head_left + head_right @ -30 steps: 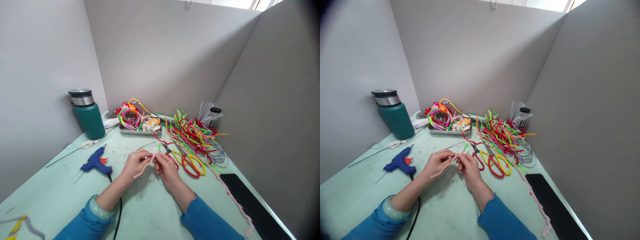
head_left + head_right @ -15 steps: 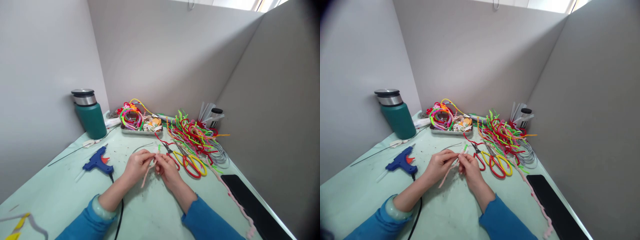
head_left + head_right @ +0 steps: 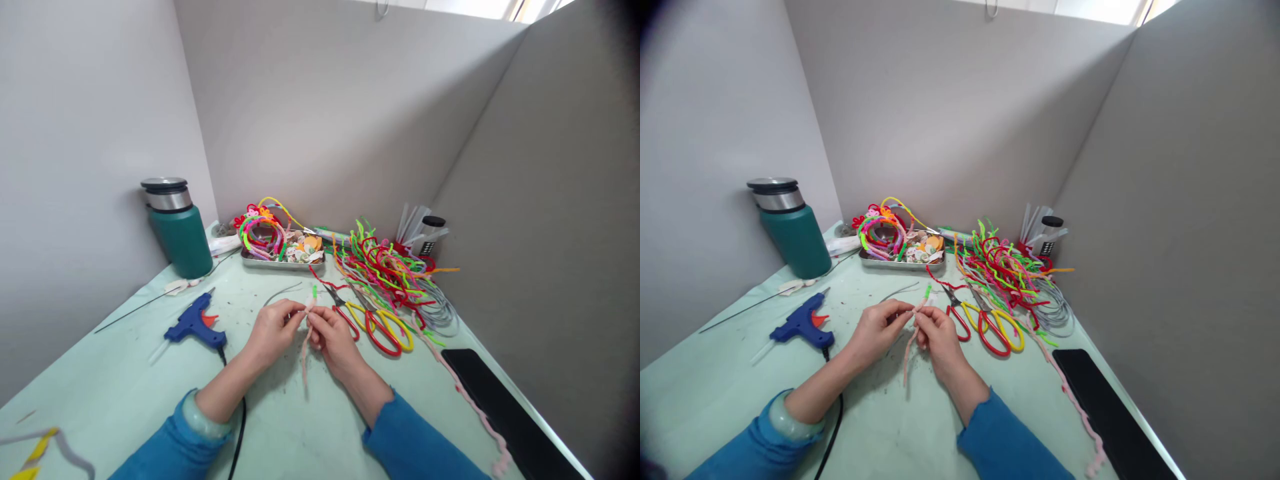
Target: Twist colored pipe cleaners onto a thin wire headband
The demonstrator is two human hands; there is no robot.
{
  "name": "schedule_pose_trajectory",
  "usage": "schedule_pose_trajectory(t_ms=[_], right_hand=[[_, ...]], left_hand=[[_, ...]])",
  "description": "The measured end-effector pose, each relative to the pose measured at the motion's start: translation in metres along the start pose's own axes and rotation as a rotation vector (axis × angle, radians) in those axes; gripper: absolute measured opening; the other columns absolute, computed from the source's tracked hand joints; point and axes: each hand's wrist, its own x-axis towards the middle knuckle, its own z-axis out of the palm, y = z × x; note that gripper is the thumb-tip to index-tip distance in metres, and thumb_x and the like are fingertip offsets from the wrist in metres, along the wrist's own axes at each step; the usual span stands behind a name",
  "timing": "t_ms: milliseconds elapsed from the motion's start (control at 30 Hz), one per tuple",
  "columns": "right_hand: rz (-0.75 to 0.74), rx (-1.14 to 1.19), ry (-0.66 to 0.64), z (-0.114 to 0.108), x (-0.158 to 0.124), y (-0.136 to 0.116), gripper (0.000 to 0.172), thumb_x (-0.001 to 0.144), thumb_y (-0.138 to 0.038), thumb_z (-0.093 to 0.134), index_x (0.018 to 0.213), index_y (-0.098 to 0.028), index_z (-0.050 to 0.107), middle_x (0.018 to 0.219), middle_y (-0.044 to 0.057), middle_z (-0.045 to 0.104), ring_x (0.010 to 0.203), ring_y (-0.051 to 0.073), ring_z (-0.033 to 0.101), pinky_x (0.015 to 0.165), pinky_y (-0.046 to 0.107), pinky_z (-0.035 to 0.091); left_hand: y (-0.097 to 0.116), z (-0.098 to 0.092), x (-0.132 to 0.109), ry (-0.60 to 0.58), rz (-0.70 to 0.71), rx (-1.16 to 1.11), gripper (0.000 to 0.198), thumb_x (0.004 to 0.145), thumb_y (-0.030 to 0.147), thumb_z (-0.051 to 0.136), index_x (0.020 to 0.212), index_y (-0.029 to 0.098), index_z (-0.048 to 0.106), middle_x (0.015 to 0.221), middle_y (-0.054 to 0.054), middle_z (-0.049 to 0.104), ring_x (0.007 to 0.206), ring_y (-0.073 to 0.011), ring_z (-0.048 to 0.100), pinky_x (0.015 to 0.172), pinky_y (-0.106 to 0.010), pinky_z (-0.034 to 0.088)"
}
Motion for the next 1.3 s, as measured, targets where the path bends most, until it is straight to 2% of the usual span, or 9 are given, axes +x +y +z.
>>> schedule_pose_trajectory(t_ms=[367, 600, 833, 933, 1067, 1300], right_hand=[[-0.004, -0.103, 0.014, 0.002, 0.0008, 0.0026, 0.02, 0.074, -0.036, 0.06, 0.069, -0.017, 0.053, 0.042, -0.007, 0.044, 0.035, 0.005, 0.035, 0.036, 0.018, 0.025], [-0.019, -0.083, -0.016, 0.0046, -0.0005, 0.0015, 0.019, 0.074, -0.035, 0.06, 0.074, -0.018, 0.053, 0.043, -0.008, 0.043, 0.036, 0.005, 0.034, 0.037, 0.018, 0.023], [-0.042, -0.069, 0.021, 0.0042, -0.0012, 0.0015, 0.019, 0.071, -0.032, 0.063, 0.081, -0.018, 0.054, 0.054, -0.007, 0.047, 0.041, 0.005, 0.038, 0.038, 0.018, 0.026], [-0.05, -0.089, 0.013, 0.0022, -0.0012, 0.0035, 0.018, 0.075, -0.035, 0.06, 0.076, -0.017, 0.054, 0.05, -0.007, 0.045, 0.041, 0.006, 0.036, 0.039, 0.018, 0.026], [-0.052, -0.142, -0.039, 0.0, -0.0017, 0.0054, 0.023, 0.079, -0.038, 0.056, 0.072, -0.016, 0.057, 0.047, -0.005, 0.044, 0.04, 0.006, 0.034, 0.04, 0.019, 0.025], [-0.06, -0.14, -0.039, -0.0009, -0.0015, 0.0065, 0.025, 0.079, -0.039, 0.056, 0.073, -0.015, 0.06, 0.046, -0.005, 0.046, 0.04, 0.006, 0.035, 0.041, 0.019, 0.025]], left_hand=[[0.0005, -0.001, 0.0012, 0.006, -0.003, -0.092, 0.02, 0.082, 0.021, 0.048, 0.084, 0.017, 0.068, 0.077, -0.004, 0.067, 0.071, -0.0135, 0.06, 0.065, -0.022, 0.044], [0.0008, -0.0002, 0.0006, 0.015, -0.064, -0.016, 0.019, 0.078, 0.03, 0.055, 0.082, 0.016, 0.067, 0.068, -0.002, 0.064, 0.059, -0.0116, 0.054, 0.054, -0.02, 0.039], [0.005, -0.0038, -0.0006, 0.08, 0.014, 0.001, 0.02, 0.083, 0.028, 0.049, 0.082, 0.016, 0.065, 0.073, -0.002, 0.062, 0.065, -0.0112, 0.054, 0.06, -0.021, 0.039], [0.0034, -0.0032, -0.0011, 0.11, 0.042, 0.037, 0.017, 0.083, 0.024, 0.049, 0.082, 0.016, 0.064, 0.074, -0.003, 0.061, 0.067, -0.0119, 0.055, 0.062, -0.022, 0.039], [0.0014, -0.0015, -0.0017, 0.072, 0.089, 0.077, 0.016, 0.084, 0.023, 0.048, 0.084, 0.017, 0.063, 0.074, -0.003, 0.06, 0.069, -0.0127, 0.055, 0.064, -0.022, 0.039], [0.0015, -0.0032, -0.0026, 0.047, 0.123, 0.09, 0.017, 0.084, 0.023, 0.048, 0.084, 0.016, 0.064, 0.074, -0.003, 0.059, 0.068, -0.0129, 0.055, 0.064, -0.023, 0.04]])
